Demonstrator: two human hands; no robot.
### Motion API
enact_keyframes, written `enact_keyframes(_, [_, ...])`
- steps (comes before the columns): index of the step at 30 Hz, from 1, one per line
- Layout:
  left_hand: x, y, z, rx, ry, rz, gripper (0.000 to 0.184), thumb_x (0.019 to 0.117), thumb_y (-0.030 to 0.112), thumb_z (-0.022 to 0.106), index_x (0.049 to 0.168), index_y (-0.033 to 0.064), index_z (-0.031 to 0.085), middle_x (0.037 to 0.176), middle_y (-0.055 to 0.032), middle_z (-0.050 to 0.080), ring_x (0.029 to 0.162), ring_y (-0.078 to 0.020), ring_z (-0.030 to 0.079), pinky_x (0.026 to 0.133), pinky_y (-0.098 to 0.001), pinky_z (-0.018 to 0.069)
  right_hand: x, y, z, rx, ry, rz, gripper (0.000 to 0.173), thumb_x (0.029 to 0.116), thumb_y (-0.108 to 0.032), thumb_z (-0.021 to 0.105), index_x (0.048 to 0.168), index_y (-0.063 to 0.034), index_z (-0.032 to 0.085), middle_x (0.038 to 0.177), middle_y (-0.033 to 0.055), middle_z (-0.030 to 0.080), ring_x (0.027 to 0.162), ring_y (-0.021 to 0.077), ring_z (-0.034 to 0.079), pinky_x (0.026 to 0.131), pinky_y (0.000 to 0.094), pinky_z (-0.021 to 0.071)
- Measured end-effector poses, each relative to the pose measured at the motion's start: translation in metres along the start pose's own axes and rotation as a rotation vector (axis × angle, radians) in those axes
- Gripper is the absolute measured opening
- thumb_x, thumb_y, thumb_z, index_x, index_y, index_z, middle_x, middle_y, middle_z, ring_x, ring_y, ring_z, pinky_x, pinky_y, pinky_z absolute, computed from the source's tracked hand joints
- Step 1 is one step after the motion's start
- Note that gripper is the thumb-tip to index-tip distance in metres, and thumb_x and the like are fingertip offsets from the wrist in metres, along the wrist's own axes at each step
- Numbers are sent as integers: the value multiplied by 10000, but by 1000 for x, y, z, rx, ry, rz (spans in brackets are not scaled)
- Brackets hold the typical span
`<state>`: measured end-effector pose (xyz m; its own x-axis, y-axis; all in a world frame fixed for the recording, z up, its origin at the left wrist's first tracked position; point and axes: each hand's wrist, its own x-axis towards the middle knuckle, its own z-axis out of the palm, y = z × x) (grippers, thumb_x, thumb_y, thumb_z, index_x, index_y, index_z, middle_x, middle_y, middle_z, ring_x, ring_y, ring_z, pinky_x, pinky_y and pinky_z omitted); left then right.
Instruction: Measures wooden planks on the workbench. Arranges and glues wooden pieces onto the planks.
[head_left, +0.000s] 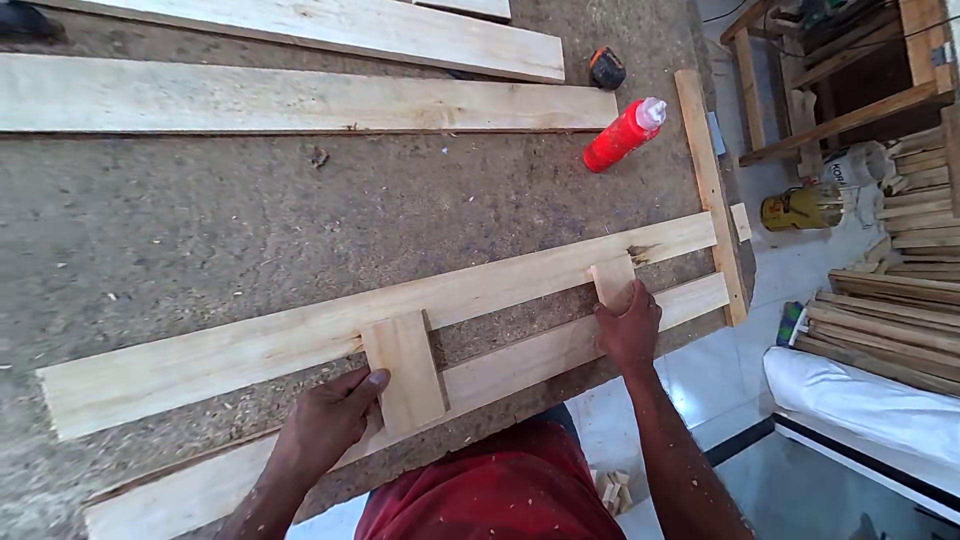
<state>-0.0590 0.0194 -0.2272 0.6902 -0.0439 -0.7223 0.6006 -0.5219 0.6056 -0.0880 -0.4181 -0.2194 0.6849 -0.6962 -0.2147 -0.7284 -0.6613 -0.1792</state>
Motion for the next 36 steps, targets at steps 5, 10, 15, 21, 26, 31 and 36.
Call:
enact_keyframes(5, [-1,4,1,-38,3,-17,328,1044,332,584,884,91,738,588,-63,610,401,-159,492,395,-317,438,5,5,0,-7,7,-16,933,781,-515,813,1530,-112,430,1402,199,568,1287,412,534,1031,601,467])
enact_keyframes(10, [-8,26,-2,14,-54,-79,296,1070,284,556,963,65,723,653,-70,652,490,-171,583,485,-349,523,6,7,-7,-11,-16,-31,972,792,-494,821,1543,-37,407,1431,290,533,1303,509,513,1044,680,436])
enact_keyframes(15, [-5,20,-8,10,-103,-91,318,1067,355,553,1016,105,743,693,-61,679,523,-163,615,522,-344,551,11,7,-10,26,-27,-48,978,785,-459,829,1536,-4,399,1448,353,476,1339,558,451,1092,702,373])
enact_keyframes(21, [-6,22,-8,-37,-118,-102,338,1064,367,558,966,100,741,646,-46,652,491,-137,577,492,-302,510,13,9,-9,43,-12,-9,942,780,-430,837,1529,-41,421,1438,357,465,1320,561,454,1055,692,405])
enact_keyframes(26, [-4,20,-7,-56,-123,-95,334,1066,345,561,945,83,729,657,-55,654,479,-141,573,482,-294,509,10,12,-4,40,2,-38,1005,791,-492,837,1557,-35,375,1456,363,444,1337,564,440,1078,690,393])
enact_keyframes(31, [-4,20,-7,-54,-123,-95,318,1061,347,571,970,94,741,664,-53,660,476,-136,576,478,-291,511,6,15,1,13,51,-77,1001,798,-498,822,1550,-11,374,1469,348,446,1335,548,457,1081,674,399])
enact_keyframes(36, [-3,20,-8,-59,-133,-91,304,1061,341,573,995,101,747,668,-52,663,479,-136,579,477,-287,513,-12,2,-3,62,145,-241,847,865,-445,748,1496,30,443,1541,359,362,1429,556,351,1164,667,306])
